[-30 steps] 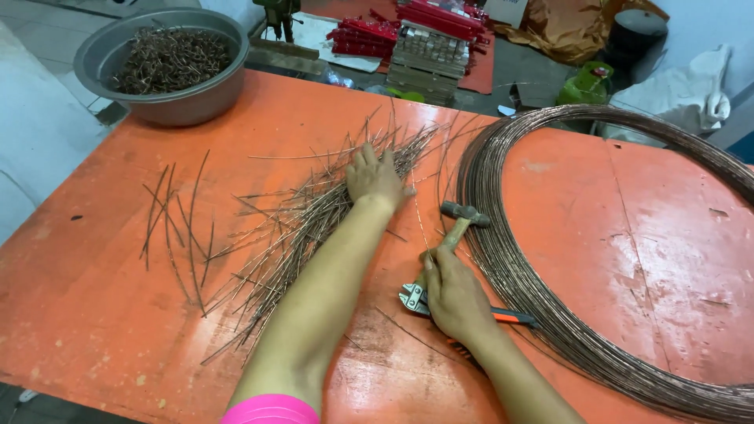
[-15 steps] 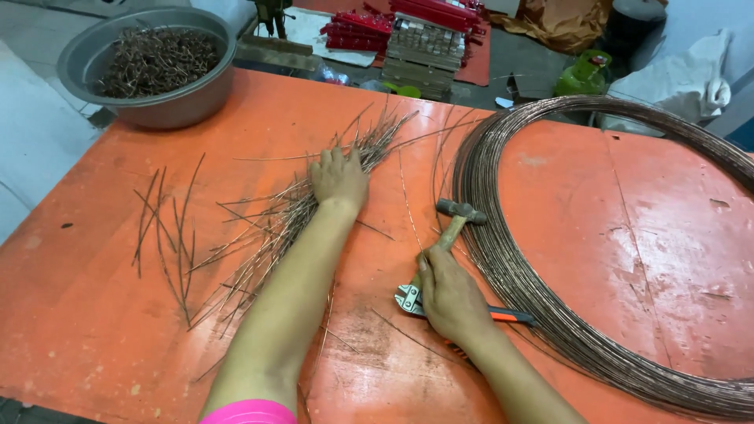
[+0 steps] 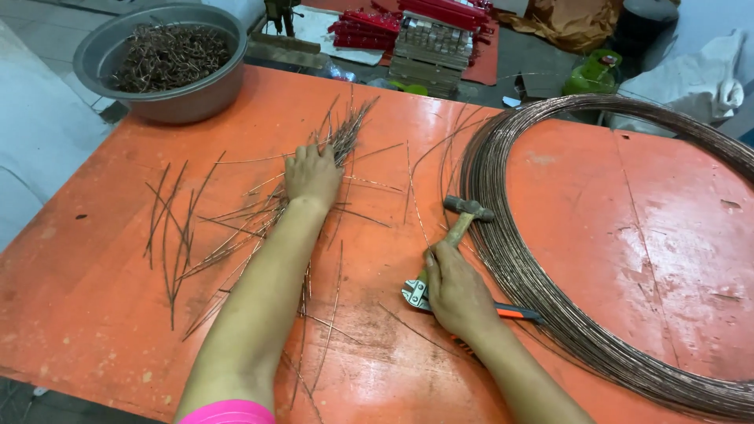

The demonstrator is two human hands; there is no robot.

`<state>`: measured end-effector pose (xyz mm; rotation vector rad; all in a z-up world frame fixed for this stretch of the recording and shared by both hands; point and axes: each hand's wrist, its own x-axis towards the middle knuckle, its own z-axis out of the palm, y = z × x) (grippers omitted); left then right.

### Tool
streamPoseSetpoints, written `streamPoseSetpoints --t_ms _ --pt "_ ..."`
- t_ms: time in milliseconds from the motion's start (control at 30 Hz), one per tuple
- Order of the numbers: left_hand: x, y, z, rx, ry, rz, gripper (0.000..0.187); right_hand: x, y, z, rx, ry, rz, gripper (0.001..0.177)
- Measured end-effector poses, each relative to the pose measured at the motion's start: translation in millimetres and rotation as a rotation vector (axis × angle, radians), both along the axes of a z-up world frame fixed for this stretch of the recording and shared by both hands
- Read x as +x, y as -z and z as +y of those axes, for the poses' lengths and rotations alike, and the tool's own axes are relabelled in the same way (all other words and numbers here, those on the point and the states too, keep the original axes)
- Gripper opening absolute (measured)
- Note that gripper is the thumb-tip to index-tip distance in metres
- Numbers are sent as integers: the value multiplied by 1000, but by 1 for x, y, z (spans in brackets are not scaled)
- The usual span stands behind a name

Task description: Cutting copper wires from a large coil into smaller segments using wire cutters on a low table.

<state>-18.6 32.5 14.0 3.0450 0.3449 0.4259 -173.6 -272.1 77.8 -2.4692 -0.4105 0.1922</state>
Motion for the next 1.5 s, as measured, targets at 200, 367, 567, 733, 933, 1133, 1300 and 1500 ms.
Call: streamPoseSetpoints --t_ms 200,367,567,733,933,1133,1300,1500 --pt "20 25 26 23 -35 -47 36 -4 -5 0 14 -17 -32 21" --pt "-9 -7 31 0 -74 -63 35 -2 -3 1 13 -6 -6 23" --pt "-40 -57 -3 -173 -81 106 80 -3 -4 0 31 1 -31 21" --pt "-55 -73 -9 -150 -12 219 63 -3 0 0 32 -20 -50 21" --pt "-72 -82 4 -134 -11 346 48 -1 6 -1 -5 -44 -96 20" --pt "-108 -109 -4 -190 -97 302 50 -1 11 -2 8 -28 -121 22" --pt "-142 -102 -18 -141 -15 152 57 1 10 -2 7 -57 -165 21" --pt "-193 -53 -64 -109 106 156 59 3 7 -3 -41 -55 -131 25"
